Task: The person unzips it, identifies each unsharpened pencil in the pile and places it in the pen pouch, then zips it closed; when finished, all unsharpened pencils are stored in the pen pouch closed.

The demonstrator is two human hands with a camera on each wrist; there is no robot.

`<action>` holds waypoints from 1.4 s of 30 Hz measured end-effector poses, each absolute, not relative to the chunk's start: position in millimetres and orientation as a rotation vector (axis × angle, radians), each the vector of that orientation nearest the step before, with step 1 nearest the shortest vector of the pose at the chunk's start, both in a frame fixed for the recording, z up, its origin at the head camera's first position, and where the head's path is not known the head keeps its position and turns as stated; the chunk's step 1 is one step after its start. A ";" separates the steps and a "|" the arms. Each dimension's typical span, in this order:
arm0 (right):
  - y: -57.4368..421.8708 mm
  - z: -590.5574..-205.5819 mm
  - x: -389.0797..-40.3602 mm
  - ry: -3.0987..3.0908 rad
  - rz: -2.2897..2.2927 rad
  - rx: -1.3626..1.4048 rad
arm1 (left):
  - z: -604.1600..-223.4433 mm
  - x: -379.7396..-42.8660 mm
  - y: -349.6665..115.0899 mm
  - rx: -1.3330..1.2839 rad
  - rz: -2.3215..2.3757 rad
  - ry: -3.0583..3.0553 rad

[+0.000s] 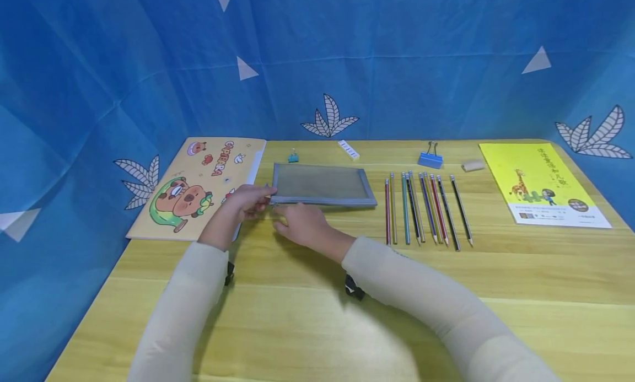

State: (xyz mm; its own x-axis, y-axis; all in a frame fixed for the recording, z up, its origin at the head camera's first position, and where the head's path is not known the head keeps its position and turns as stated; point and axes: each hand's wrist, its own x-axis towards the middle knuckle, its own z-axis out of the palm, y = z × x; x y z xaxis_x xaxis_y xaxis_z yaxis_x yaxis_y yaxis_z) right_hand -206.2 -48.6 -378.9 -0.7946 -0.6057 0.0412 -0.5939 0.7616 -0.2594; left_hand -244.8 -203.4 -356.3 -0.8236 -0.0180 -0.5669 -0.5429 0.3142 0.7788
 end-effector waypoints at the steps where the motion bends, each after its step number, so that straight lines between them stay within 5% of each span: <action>1: -48.5 -379.8 -206.1 2.898 -0.414 -0.993 | -356.5 -244.5 -202.7 -0.494 1.526 2.133; 21: -34.3 -380.2 -208.8 2.884 -0.748 -1.038 | -359.5 -232.5 -197.7 -0.279 1.426 2.423; 42: -19.4 -380.4 -214.9 2.884 -0.832 -0.923 | -357.5 -231.7 -197.1 -0.379 1.441 2.464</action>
